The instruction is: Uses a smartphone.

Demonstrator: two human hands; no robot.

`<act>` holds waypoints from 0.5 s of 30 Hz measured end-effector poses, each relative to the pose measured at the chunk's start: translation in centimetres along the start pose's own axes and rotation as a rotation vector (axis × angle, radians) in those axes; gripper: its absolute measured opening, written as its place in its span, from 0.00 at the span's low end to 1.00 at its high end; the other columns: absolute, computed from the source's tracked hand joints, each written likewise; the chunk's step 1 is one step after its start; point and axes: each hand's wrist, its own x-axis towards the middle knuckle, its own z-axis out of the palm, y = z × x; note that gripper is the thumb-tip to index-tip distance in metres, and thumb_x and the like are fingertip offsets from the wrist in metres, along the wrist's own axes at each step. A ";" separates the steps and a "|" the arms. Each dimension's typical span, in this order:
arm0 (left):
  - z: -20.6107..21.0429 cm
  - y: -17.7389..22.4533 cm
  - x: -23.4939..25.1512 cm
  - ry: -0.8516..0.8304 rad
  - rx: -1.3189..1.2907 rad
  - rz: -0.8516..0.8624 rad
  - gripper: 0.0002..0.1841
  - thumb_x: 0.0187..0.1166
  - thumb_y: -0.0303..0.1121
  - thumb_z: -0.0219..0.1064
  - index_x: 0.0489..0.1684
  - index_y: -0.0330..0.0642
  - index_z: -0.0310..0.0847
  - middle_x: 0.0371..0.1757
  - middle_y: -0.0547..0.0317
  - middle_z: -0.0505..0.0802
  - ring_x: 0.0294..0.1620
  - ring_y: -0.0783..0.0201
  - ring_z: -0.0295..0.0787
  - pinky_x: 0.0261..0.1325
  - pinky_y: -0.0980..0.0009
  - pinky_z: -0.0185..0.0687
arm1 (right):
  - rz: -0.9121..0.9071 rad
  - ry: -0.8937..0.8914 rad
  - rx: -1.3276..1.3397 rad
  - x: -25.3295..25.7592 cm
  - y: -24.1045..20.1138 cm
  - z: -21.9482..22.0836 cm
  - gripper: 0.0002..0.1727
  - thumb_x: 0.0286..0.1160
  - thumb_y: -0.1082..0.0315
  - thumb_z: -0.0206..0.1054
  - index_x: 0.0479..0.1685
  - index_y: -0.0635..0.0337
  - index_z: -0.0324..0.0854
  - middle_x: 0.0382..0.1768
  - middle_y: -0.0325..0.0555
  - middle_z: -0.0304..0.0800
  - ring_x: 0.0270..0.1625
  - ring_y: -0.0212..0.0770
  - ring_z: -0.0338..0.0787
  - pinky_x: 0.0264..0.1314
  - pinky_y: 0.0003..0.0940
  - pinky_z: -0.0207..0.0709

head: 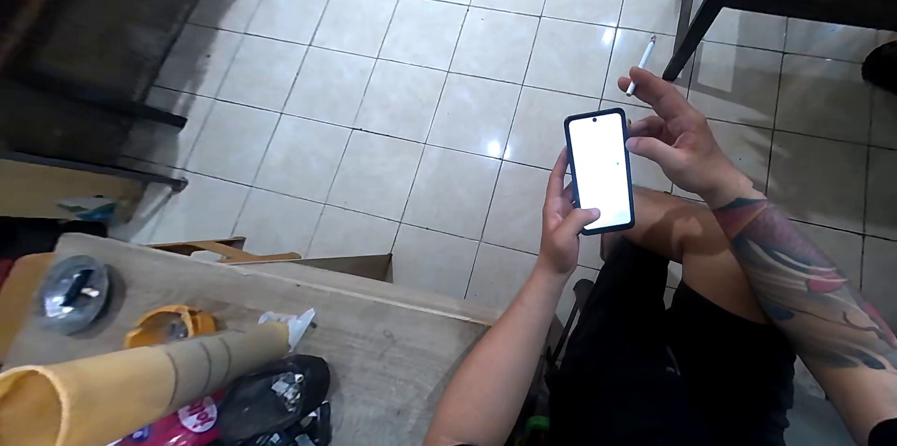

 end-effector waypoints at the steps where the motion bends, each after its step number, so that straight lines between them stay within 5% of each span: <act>1: 0.0 0.0 0.0 0.000 0.001 -0.001 0.47 0.71 0.29 0.60 0.96 0.65 0.41 0.80 0.48 0.77 0.64 0.55 0.86 0.57 0.55 0.88 | 0.000 -0.003 -0.009 0.0 0.0 0.0 0.42 0.77 0.75 0.65 0.93 0.61 0.51 0.88 0.48 0.65 0.54 0.37 0.93 0.55 0.32 0.91; 15: -0.1 0.0 0.0 -0.010 -0.009 -0.007 0.48 0.70 0.28 0.60 0.96 0.66 0.40 0.80 0.48 0.77 0.64 0.54 0.86 0.57 0.55 0.88 | -0.029 -0.007 0.018 0.0 0.0 0.2 0.42 0.76 0.77 0.66 0.93 0.62 0.51 0.88 0.49 0.65 0.53 0.37 0.93 0.55 0.32 0.91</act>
